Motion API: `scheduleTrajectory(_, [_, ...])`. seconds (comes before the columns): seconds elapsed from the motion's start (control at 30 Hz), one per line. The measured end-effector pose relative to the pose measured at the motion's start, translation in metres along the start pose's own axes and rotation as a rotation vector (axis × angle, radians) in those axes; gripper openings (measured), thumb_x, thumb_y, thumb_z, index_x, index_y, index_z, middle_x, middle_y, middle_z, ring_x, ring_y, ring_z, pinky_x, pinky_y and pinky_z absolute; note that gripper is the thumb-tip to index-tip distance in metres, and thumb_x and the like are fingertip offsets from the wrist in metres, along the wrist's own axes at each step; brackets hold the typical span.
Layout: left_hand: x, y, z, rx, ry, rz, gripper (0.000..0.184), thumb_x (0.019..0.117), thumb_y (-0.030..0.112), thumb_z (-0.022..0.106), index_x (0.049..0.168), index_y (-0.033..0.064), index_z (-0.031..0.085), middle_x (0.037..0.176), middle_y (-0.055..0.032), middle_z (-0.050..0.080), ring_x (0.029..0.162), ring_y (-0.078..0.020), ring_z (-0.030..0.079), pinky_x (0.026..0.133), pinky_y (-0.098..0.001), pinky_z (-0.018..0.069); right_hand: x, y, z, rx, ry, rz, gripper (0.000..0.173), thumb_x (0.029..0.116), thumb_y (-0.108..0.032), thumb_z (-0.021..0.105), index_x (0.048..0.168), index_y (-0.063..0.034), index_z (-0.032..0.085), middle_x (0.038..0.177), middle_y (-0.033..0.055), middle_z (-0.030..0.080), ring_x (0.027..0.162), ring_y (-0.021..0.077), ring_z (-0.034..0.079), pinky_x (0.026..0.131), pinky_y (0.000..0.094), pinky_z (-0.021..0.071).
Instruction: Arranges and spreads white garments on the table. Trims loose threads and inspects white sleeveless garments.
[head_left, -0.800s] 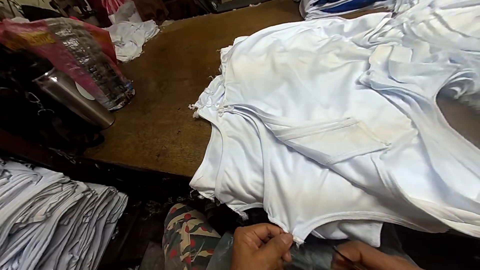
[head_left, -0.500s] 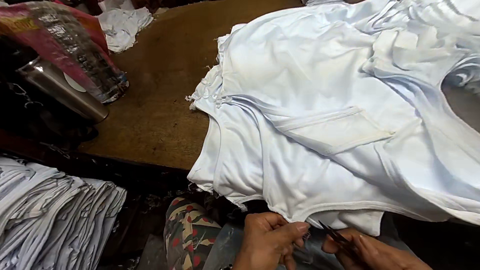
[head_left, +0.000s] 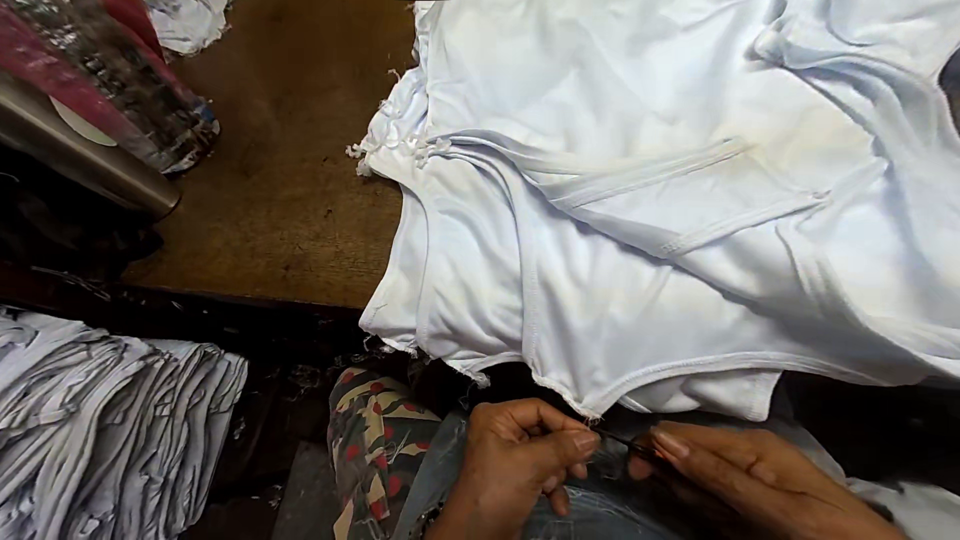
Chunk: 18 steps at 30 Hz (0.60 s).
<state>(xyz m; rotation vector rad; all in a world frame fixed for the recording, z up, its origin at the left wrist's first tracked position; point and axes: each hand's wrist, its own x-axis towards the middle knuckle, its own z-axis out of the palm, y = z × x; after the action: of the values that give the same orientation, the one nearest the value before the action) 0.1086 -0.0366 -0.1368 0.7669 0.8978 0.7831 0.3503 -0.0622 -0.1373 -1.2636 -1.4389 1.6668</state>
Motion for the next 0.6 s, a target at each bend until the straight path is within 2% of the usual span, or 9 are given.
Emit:
scheduleTrajectory(0.23, [0.000,-0.001,-0.001,-0.028,-0.032,0.010,0.006,0.0938,0.004,0.070,0.093,-0.0006,0.073,0.073,-0.0048,0.068,0.053,-0.0042,0.057,0.047,-0.0192,0.0481,0.009,-0.005,0.003,0.191,-0.009,0.074,0.035,0.1098,-0.024,0.042,0.094,-0.0108,0.071,0.060,-0.0115,0.048,0.046,-0.0022,0.038,0.042,0.0160,0.0312])
scheduleTrajectory(0.4, [0.000,0.000,-0.001,-0.041,-0.047,0.026,0.005,0.0940,0.004,0.070,0.093,-0.0002,0.073,0.074,-0.0051,0.069,0.054,-0.0044,0.057,0.048,-0.0191,0.0479,0.011,-0.006,0.003,0.224,-0.019,0.074,0.034,0.1090,-0.025,0.045,0.091,-0.0123,0.071,0.059,-0.0120,0.048,0.045,-0.0033,0.038,0.041,0.0148,0.0315])
scheduleTrajectory(0.47, [0.000,-0.001,-0.002,-0.026,-0.061,0.027,0.006,0.0944,0.005,0.069,0.092,0.0004,0.073,0.073,-0.0042,0.068,0.053,-0.0042,0.057,0.048,-0.0192,0.0479,0.011,-0.006,0.003,0.173,0.002,0.038,0.034,0.1092,-0.025,0.046,0.089,-0.0128,0.070,0.059,-0.0130,0.049,0.046,-0.0042,0.038,0.041,0.0146,0.0312])
scheduleTrajectory(0.53, [-0.001,-0.002,-0.004,0.027,-0.090,0.038,0.006,0.0942,0.005,0.070,0.091,0.0008,0.072,0.074,-0.0033,0.069,0.054,-0.0039,0.058,0.048,-0.0192,0.0485,0.008,-0.007,0.003,0.016,0.043,-0.054,0.035,0.1103,-0.025,0.044,0.092,-0.0090,0.070,0.062,-0.0106,0.050,0.049,-0.0033,0.039,0.044,0.0161,0.0325])
scheduleTrajectory(0.6, [0.000,-0.001,-0.005,0.129,-0.124,0.035,0.004,0.0924,0.005,0.072,0.090,0.0017,0.073,0.076,-0.0018,0.071,0.055,-0.0030,0.060,0.048,-0.0189,0.0499,0.003,-0.013,-0.002,-0.255,0.089,-0.219,0.042,0.1119,-0.029,0.042,0.102,0.0009,0.070,0.069,0.0010,0.057,0.055,0.0033,0.046,0.051,0.0222,0.0399])
